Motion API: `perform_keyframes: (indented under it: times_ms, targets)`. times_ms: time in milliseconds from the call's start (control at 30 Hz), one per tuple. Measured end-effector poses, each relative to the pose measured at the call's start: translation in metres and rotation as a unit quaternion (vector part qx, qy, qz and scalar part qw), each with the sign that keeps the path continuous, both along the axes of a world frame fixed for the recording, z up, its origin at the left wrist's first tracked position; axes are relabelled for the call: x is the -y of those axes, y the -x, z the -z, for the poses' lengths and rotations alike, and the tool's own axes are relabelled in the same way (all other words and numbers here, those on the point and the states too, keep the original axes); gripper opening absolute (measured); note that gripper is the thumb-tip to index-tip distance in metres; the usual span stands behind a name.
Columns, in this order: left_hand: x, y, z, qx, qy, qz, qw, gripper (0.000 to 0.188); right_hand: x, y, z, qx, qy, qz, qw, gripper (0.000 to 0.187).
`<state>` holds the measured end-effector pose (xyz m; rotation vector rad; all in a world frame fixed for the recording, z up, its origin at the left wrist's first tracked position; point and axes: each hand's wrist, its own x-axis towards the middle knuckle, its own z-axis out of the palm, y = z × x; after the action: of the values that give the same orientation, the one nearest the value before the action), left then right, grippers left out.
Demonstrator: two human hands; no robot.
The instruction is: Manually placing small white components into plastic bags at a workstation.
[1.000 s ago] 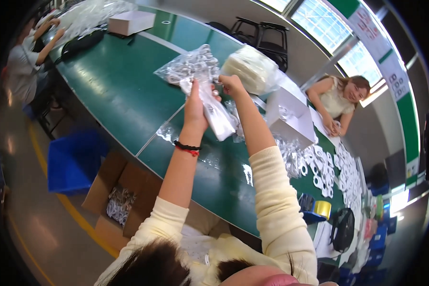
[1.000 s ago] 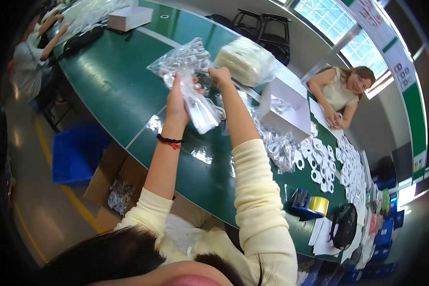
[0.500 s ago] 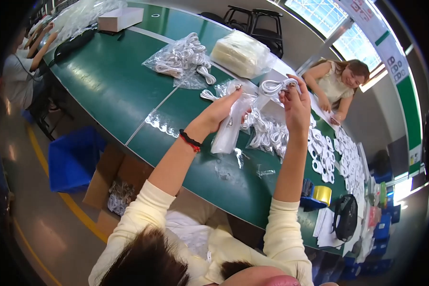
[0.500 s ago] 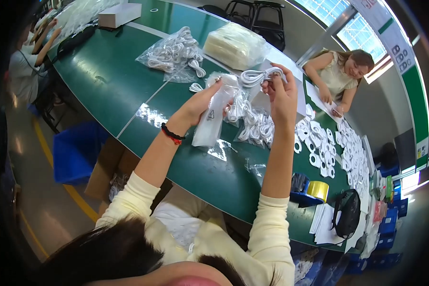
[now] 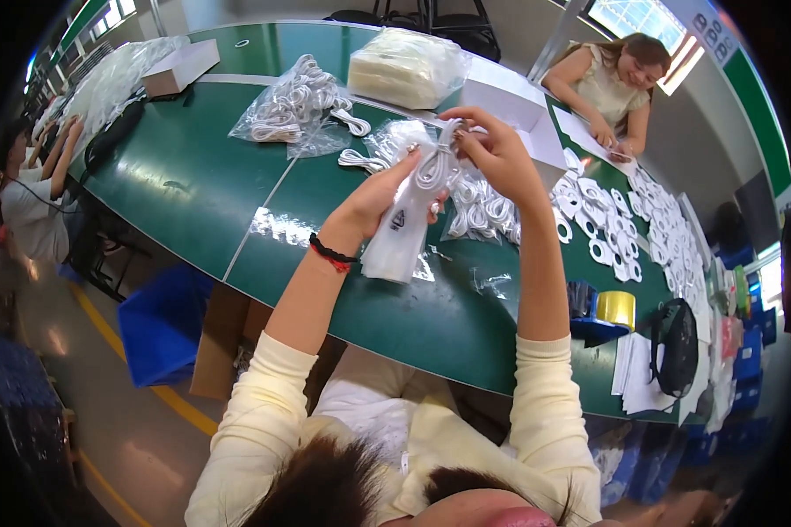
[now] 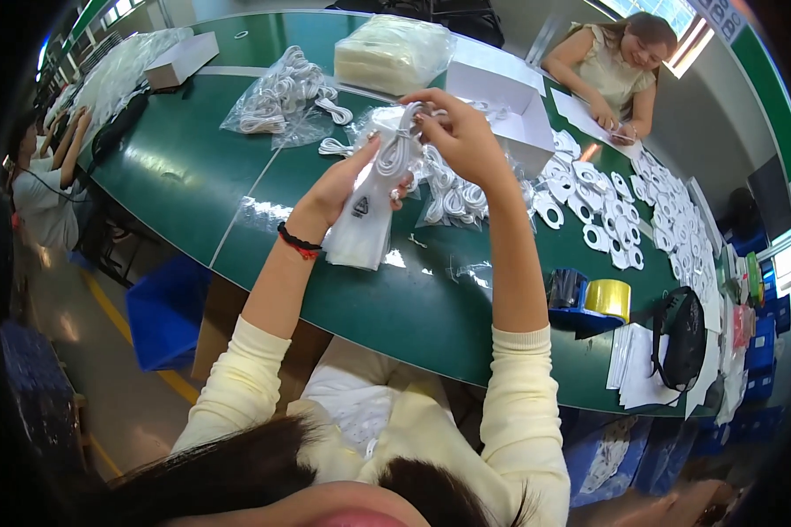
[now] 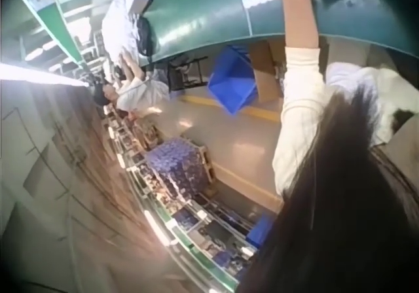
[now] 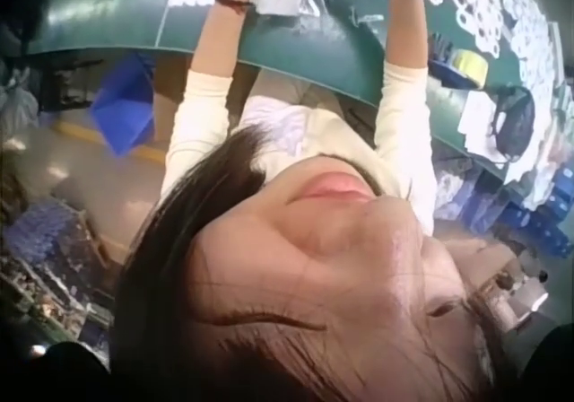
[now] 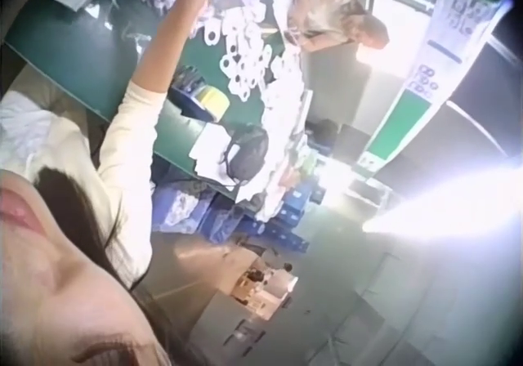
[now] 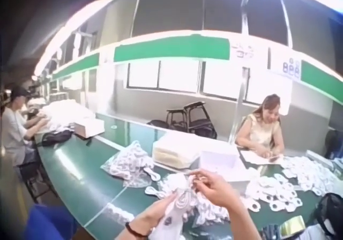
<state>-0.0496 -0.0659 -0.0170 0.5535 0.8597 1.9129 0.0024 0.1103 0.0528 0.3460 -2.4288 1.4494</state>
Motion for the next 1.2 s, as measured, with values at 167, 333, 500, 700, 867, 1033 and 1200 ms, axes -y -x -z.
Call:
perform_keyframes:
  times_ms: [167,333,500,700,867,1033,1200]
  targets:
    - [0.001,0.013,0.017,0.031,-0.018,-0.044,0.998,0.036,0.005,0.012,0.016,-0.092,-0.143,0.080,0.982,0.031]
    - [0.001,0.014,0.011,0.041,0.013,-0.107,0.993,0.034,0.021,0.011,0.017,-0.135,-0.113,0.062,0.982,0.021]
    - [-0.006,0.018,0.021,0.019,-0.013,-0.134,0.991,0.032,0.005,0.010,0.029,-0.169,-0.225,-0.010,0.959,0.025]
    - [0.003,0.028,0.033,-0.012,0.005,-0.176,0.984,0.031,0.022,0.011,0.037,-0.217,-0.251,0.023,0.943,0.014]
    - [-0.001,0.027,0.030,0.016,0.023,-0.213,0.977,0.032,0.020,0.008,0.033,-0.271,-0.255,0.023,0.928,0.012]
    - [0.002,0.024,0.025,-0.003,0.079,-0.270,0.960,0.033,0.027,0.008,0.031,-0.319,-0.273,0.049,0.906,0.011]
    - [0.007,0.034,0.034,0.022,0.072,-0.260,0.963,0.032,0.035,0.002,0.027,-0.355,-0.249,0.074,0.898,0.010]
